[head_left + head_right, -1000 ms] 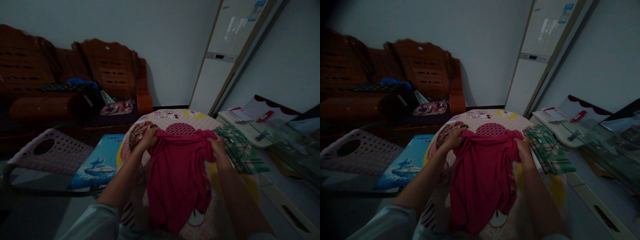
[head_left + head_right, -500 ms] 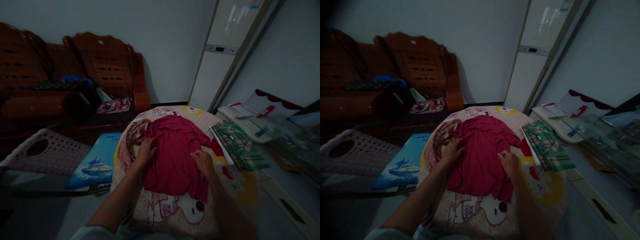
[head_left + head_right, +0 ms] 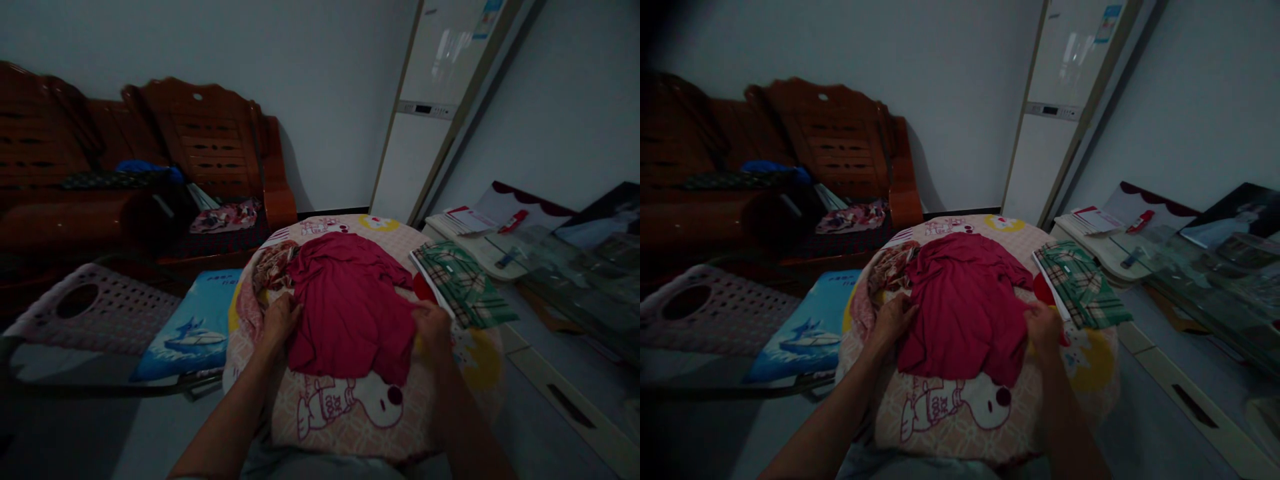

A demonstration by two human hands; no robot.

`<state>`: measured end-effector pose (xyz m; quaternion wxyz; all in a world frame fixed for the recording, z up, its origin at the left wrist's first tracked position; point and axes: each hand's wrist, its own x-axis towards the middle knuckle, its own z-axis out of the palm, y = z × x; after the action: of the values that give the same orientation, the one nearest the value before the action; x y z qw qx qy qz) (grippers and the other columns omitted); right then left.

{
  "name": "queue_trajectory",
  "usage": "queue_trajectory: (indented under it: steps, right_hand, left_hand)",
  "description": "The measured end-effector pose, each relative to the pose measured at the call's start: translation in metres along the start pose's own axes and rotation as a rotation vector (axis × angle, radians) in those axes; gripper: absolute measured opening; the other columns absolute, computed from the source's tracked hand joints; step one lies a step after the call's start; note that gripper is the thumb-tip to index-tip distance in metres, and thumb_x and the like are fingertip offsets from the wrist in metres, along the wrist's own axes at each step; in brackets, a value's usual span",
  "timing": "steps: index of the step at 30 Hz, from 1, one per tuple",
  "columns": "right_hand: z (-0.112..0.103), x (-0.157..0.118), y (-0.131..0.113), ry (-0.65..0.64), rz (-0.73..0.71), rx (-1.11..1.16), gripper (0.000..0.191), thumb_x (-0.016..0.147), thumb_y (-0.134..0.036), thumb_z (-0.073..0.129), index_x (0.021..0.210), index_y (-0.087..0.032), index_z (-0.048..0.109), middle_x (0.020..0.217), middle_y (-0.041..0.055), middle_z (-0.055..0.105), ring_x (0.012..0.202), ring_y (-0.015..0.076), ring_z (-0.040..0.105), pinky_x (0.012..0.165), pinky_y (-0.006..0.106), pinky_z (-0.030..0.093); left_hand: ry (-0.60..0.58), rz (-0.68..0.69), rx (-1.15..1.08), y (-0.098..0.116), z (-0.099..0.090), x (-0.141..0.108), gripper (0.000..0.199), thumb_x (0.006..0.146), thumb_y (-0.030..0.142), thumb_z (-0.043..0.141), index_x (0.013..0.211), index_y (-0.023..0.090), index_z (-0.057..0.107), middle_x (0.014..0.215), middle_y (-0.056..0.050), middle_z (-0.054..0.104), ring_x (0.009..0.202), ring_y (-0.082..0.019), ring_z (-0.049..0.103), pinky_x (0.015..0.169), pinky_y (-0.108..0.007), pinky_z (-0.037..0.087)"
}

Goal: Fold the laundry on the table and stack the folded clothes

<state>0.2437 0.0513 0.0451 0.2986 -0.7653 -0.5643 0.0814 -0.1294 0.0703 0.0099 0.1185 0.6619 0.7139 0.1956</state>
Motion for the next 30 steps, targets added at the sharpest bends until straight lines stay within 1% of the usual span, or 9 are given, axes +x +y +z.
queue_trajectory:
  steps: [2, 4, 7, 11, 14, 17, 21, 27, 30]
  right_hand:
    - [-0.023, 0.016, 0.021, 0.286, 0.130, -0.012, 0.030, 0.074, -0.026, 0.052, 0.091, -0.014, 0.074, 0.079, 0.0114, 0.073, 0.075, 0.0257, 0.066, 0.066, 0.032, 0.046]
    - [-0.037, 0.022, 0.034, 0.355, 0.145, -0.071, 0.032, 0.077, -0.029, 0.053, 0.096, -0.013, 0.073, 0.083, 0.0128, 0.074, 0.079, 0.0269, 0.065, 0.070, 0.033, 0.046]
    - [-0.034, 0.013, 0.038, 0.232, 0.080, -0.176, 0.035, 0.083, -0.033, 0.056, 0.108, -0.013, 0.069, 0.092, 0.0141, 0.074, 0.086, 0.0273, 0.066, 0.075, 0.033, 0.045]
    - [-0.006, -0.017, 0.028, 0.029, 0.021, -0.277, 0.038, 0.090, -0.035, 0.052, 0.118, -0.014, 0.066, 0.103, 0.0166, 0.072, 0.094, 0.0273, 0.067, 0.079, 0.034, 0.046]
    - [0.011, -0.034, 0.021, -0.042, -0.036, -0.271, 0.040, 0.093, -0.034, 0.049, 0.125, -0.016, 0.064, 0.111, 0.0159, 0.071, 0.101, 0.0269, 0.067, 0.084, 0.034, 0.047]
    - [0.018, -0.044, 0.014, -0.094, -0.098, -0.222, 0.041, 0.093, -0.032, 0.048, 0.128, -0.015, 0.062, 0.115, 0.0153, 0.070, 0.105, 0.0261, 0.066, 0.087, 0.034, 0.047]
    - [0.025, -0.049, 0.004, -0.106, -0.093, -0.195, 0.048, 0.091, -0.041, 0.053, 0.130, -0.013, 0.061, 0.118, 0.0171, 0.069, 0.110, 0.0274, 0.064, 0.089, 0.034, 0.048]
    - [0.030, -0.050, -0.006, -0.109, -0.064, -0.176, 0.039, 0.082, -0.018, 0.054, 0.119, -0.018, 0.068, 0.115, 0.0123, 0.071, 0.108, 0.0239, 0.066, 0.089, 0.030, 0.048]
    - [0.028, -0.052, -0.008, -0.097, -0.053, -0.192, 0.038, 0.083, -0.019, 0.055, 0.118, -0.016, 0.068, 0.116, 0.0150, 0.070, 0.109, 0.0248, 0.066, 0.089, 0.030, 0.048]
  left_hand:
    - [-0.002, -0.031, 0.015, 0.001, -0.001, -0.001, 0.017, 0.089, 0.033, 0.056, 0.095, 0.018, 0.057, 0.091, -0.010, 0.071, 0.091, -0.025, 0.068, 0.076, -0.030, 0.047]
    - [-0.005, -0.065, 0.033, 0.003, -0.002, -0.003, 0.020, 0.089, 0.037, 0.058, 0.095, 0.017, 0.058, 0.091, -0.011, 0.072, 0.091, -0.026, 0.069, 0.075, -0.030, 0.047]
    - [0.007, -0.101, 0.030, 0.005, -0.002, -0.006, 0.026, 0.088, 0.041, 0.060, 0.095, 0.016, 0.059, 0.094, -0.013, 0.072, 0.093, -0.027, 0.069, 0.076, -0.031, 0.047]
    - [0.017, -0.117, -0.016, 0.010, -0.004, -0.016, 0.030, 0.087, 0.036, 0.061, 0.108, 0.015, 0.058, 0.099, -0.014, 0.072, 0.097, -0.027, 0.069, 0.078, -0.031, 0.047]
    - [0.034, -0.092, -0.040, 0.011, -0.008, -0.025, 0.027, 0.089, 0.029, 0.058, 0.113, 0.016, 0.057, 0.099, -0.013, 0.073, 0.097, -0.026, 0.069, 0.079, -0.031, 0.047]
    - [0.059, -0.075, -0.071, 0.010, -0.011, -0.032, 0.024, 0.090, 0.023, 0.054, 0.113, 0.018, 0.058, 0.095, -0.010, 0.073, 0.093, -0.023, 0.069, 0.079, -0.030, 0.046]
    - [0.098, -0.067, -0.137, 0.007, -0.013, -0.038, 0.027, 0.088, 0.021, 0.053, 0.113, 0.019, 0.062, 0.092, -0.008, 0.073, 0.088, -0.021, 0.069, 0.076, -0.028, 0.047]
    - [0.069, -0.110, -0.264, 0.008, -0.015, -0.035, 0.028, 0.081, 0.014, 0.053, 0.104, 0.017, 0.069, 0.093, -0.009, 0.074, 0.084, -0.021, 0.068, 0.072, -0.028, 0.047]
    - [0.039, -0.130, -0.328, 0.009, -0.018, -0.035, 0.025, 0.077, 0.012, 0.055, 0.097, 0.018, 0.071, 0.090, -0.007, 0.074, 0.082, -0.019, 0.067, 0.068, -0.025, 0.047]
